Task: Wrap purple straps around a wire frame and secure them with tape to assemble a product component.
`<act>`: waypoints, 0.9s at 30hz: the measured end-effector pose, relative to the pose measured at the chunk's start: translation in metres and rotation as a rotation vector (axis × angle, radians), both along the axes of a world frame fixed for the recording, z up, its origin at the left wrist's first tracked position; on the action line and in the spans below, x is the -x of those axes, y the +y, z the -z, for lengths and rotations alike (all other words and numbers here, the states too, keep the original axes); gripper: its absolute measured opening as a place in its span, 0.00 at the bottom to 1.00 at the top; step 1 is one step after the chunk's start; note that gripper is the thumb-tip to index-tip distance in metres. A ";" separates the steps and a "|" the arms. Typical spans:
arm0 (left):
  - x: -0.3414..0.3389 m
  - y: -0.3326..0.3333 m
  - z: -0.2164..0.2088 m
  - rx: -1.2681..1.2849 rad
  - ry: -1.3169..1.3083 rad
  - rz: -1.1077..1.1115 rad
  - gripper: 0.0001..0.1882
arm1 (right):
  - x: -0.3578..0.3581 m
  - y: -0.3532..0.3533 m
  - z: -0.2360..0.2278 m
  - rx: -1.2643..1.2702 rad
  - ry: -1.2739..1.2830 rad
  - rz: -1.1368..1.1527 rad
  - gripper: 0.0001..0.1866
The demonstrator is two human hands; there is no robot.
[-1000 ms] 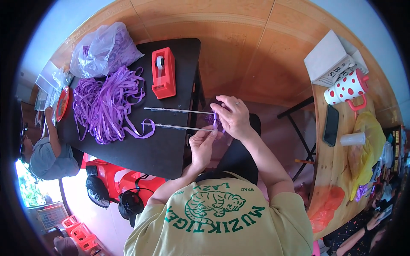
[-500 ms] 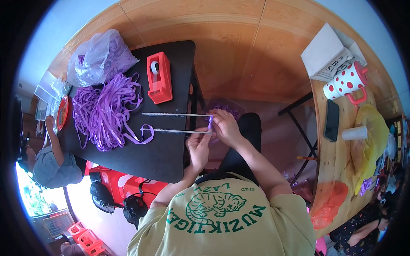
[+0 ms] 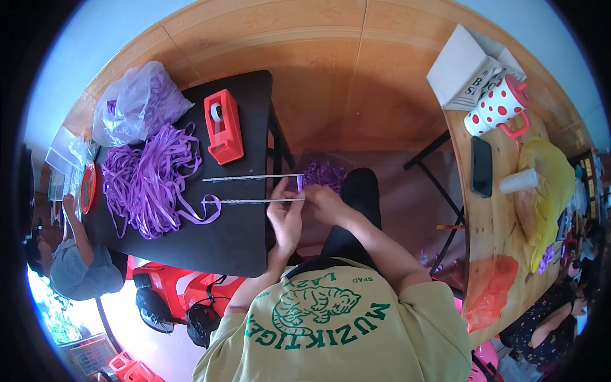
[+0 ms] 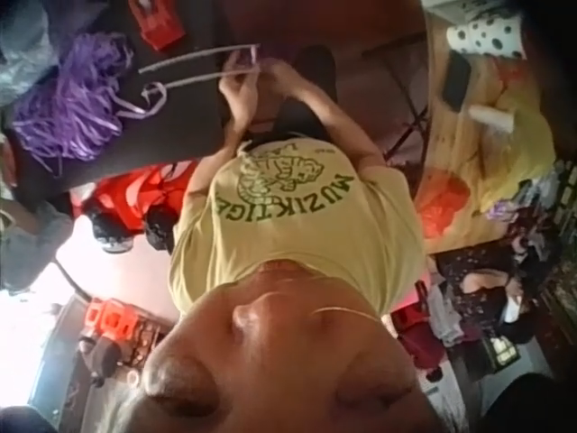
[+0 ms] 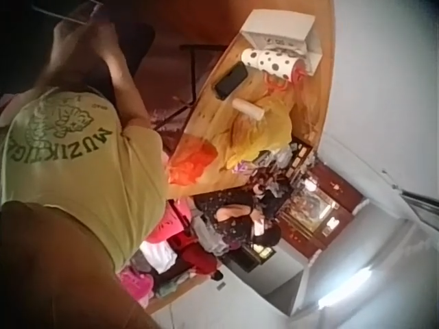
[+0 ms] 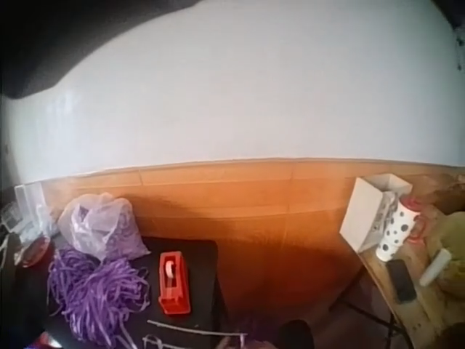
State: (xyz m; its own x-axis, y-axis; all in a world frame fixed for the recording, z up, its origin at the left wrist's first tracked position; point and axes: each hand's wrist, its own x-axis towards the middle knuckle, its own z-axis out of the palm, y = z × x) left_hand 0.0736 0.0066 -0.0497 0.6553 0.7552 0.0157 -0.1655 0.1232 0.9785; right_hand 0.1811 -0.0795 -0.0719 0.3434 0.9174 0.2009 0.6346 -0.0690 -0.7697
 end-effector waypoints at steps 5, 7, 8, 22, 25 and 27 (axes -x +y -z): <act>0.000 0.006 0.011 -0.006 0.089 0.059 0.12 | 0.025 -0.011 0.018 0.036 0.359 -0.151 0.15; 0.000 0.005 0.018 -0.047 0.086 0.048 0.10 | 0.033 -0.012 0.019 0.063 0.395 -0.146 0.12; 0.001 0.004 0.021 -0.089 0.081 0.040 0.08 | 0.035 -0.013 0.020 0.064 0.397 -0.154 0.12; 0.014 -0.009 -0.008 0.329 -0.032 0.172 0.04 | 0.024 -0.034 0.001 0.161 0.168 0.230 0.10; 0.022 -0.008 -0.007 0.336 -0.022 0.211 0.04 | 0.022 -0.030 -0.022 -0.123 0.663 0.295 0.10; 0.027 -0.009 -0.004 0.353 -0.008 0.221 0.04 | 0.029 -0.025 -0.042 -0.180 0.831 0.275 0.09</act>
State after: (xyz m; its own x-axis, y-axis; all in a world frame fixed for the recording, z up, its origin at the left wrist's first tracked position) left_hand 0.0463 -0.0019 -0.0452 0.8032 0.5563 -0.2131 -0.1047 0.4840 0.8688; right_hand 0.1520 -0.1048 -0.0296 0.6453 0.7600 -0.0776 -0.1545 0.0303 -0.9875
